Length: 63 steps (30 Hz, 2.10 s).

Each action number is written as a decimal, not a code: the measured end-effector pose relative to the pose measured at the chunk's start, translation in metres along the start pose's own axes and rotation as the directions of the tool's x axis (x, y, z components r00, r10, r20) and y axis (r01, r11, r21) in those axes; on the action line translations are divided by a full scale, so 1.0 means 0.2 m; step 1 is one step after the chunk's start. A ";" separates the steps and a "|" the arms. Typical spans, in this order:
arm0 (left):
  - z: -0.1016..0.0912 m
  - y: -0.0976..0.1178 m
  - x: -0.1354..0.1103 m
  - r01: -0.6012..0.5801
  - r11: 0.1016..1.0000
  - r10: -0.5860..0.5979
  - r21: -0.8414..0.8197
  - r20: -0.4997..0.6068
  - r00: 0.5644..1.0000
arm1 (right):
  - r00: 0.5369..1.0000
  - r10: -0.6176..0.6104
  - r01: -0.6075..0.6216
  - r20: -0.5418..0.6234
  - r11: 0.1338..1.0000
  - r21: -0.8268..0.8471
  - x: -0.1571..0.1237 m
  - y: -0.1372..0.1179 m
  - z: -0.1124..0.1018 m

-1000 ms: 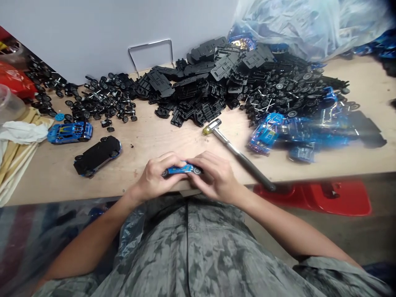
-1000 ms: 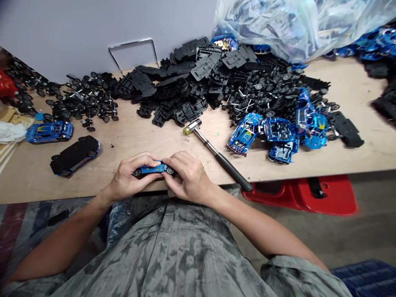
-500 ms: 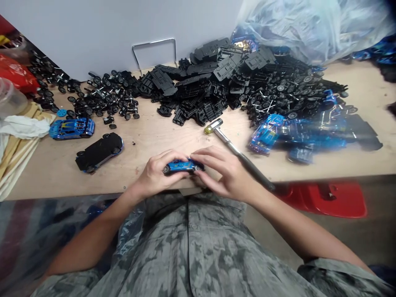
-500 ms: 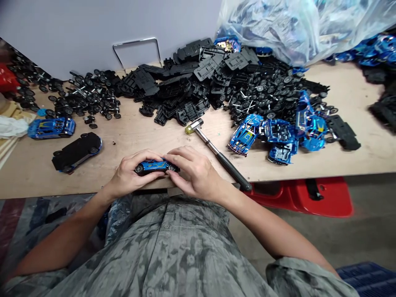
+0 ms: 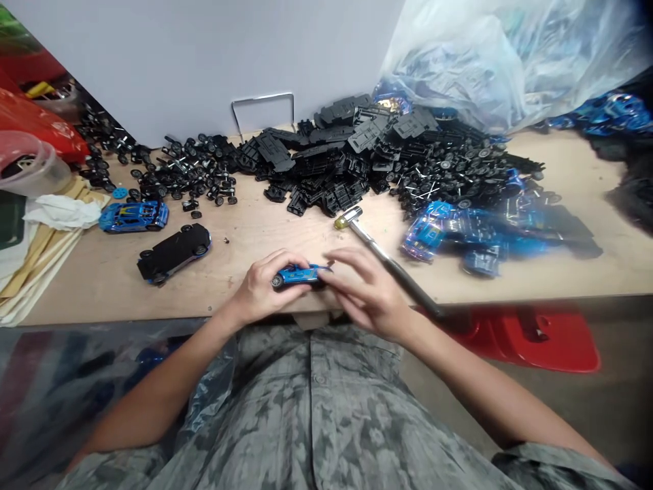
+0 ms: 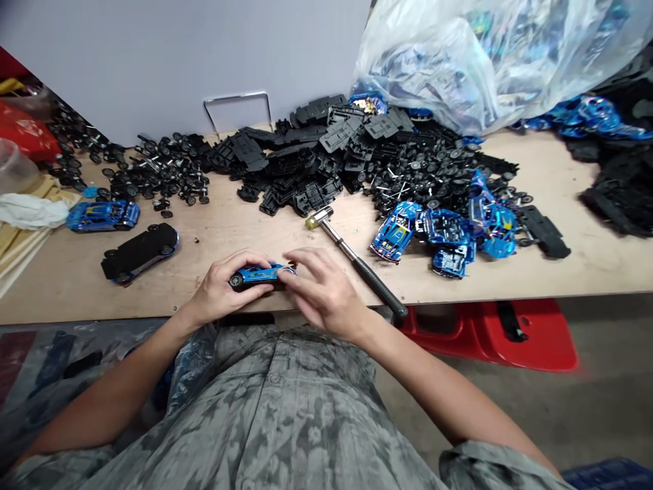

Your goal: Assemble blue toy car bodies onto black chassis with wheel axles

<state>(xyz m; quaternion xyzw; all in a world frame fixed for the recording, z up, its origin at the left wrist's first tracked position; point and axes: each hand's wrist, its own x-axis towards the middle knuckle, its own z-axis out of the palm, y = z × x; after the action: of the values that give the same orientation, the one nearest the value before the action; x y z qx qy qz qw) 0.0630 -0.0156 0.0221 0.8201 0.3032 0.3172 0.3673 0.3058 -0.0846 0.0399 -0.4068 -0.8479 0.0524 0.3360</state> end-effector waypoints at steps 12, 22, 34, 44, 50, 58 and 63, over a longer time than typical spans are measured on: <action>0.05 -0.03 -0.06 0.083 0.996 -0.079 0.025 -0.118 0.990 | 0.815 0.579 -0.477 -0.005 0.666 -0.573 -0.29 0.11 -0.12; 0.07 -0.06 -0.07 0.077 0.997 -0.078 -0.013 -0.157 0.985 | 0.959 0.282 -0.280 0.027 0.957 -0.072 -0.30 -0.25 -0.26; 0.07 -0.07 -0.07 0.058 0.998 -0.054 0.024 -0.137 0.989 | 0.939 0.304 -0.339 -0.163 0.898 -0.280 -0.32 -0.16 -0.28; 0.05 -0.02 -0.04 -0.079 0.997 0.078 -0.002 -0.116 0.990 | 0.957 0.285 -0.281 -0.055 0.863 -0.419 -0.24 0.19 -0.15; 0.07 -0.01 -0.02 -0.093 0.995 0.089 -0.027 -0.126 0.988 | 0.992 0.127 -0.128 0.016 0.963 0.236 0.07 0.06 0.00; 0.06 0.00 -0.01 -0.073 0.995 0.064 -0.070 -0.120 0.991 | 0.981 0.161 -0.187 0.108 0.932 0.310 0.12 0.05 0.03; 0.07 -0.01 -0.01 -0.074 0.994 0.063 -0.084 -0.131 0.989 | 0.978 0.182 -0.206 0.104 0.923 0.324 0.11 0.04 0.05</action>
<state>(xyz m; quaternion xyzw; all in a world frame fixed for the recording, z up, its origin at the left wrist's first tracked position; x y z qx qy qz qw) 0.0714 -0.0223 0.0126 0.7908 0.2835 0.3948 0.3720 0.2954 -0.0609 0.0400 -0.4240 -0.7937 0.2426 0.3625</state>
